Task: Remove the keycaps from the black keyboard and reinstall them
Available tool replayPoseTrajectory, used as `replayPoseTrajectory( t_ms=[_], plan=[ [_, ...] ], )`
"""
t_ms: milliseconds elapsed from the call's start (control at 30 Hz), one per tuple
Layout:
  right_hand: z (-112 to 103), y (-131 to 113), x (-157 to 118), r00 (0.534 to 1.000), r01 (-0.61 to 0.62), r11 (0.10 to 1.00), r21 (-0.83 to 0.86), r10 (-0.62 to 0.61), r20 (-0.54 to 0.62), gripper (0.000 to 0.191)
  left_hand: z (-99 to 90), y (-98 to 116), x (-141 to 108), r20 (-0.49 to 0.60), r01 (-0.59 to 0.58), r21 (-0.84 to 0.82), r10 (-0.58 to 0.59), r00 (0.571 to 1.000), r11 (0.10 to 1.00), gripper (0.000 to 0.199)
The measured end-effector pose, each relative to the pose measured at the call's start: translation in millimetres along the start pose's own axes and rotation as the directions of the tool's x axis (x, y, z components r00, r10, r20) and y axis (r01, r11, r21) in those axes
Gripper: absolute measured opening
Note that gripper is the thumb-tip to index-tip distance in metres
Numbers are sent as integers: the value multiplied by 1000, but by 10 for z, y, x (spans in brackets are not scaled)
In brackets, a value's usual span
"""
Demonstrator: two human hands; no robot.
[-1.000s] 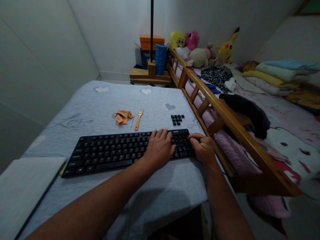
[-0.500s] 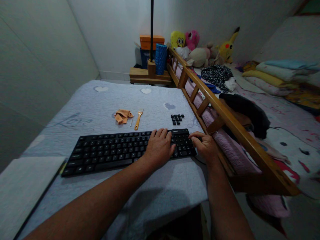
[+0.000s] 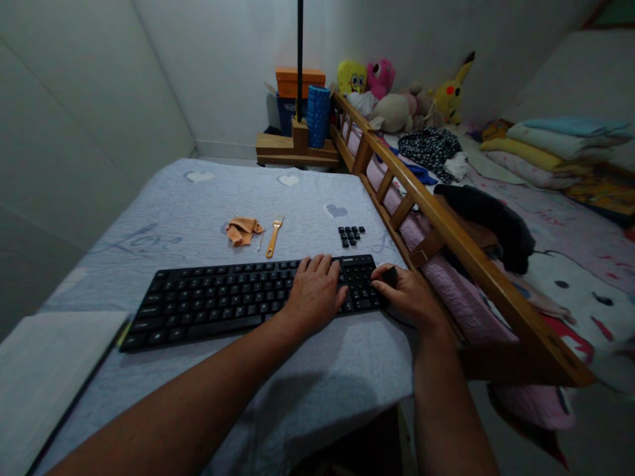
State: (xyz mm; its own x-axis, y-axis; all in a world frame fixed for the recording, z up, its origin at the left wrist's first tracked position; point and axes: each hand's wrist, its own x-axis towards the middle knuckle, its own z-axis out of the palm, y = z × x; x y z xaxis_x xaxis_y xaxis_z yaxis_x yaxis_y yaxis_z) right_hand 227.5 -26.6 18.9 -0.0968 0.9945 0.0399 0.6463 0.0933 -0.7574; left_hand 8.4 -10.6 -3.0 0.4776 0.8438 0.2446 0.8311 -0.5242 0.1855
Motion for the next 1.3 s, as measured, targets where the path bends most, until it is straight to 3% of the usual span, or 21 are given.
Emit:
replayPoseTrajectory(
  t_ms=[400, 1000, 1133, 1300],
  plan=[
    [2, -66, 21, 1000, 14, 998, -59, -15, -10, 17, 0, 5, 8, -11, 2, -21, -3, 1000, 1000, 46],
    [66, 67, 122, 987, -157, 942, 297, 160, 15, 24, 19, -4, 8, -33, 1, -59, -3, 999, 998, 46],
    [79, 77, 133, 990, -108, 928, 356, 133, -47, 25, 27, -10, 7, -26, -1, -57, -1, 1000, 998, 46],
    [129, 109, 181, 964, -3, 957, 291, 80, -254, 28, 22, -5, 7, -14, 2, -40, -2, 1000, 999, 47]
  ],
)
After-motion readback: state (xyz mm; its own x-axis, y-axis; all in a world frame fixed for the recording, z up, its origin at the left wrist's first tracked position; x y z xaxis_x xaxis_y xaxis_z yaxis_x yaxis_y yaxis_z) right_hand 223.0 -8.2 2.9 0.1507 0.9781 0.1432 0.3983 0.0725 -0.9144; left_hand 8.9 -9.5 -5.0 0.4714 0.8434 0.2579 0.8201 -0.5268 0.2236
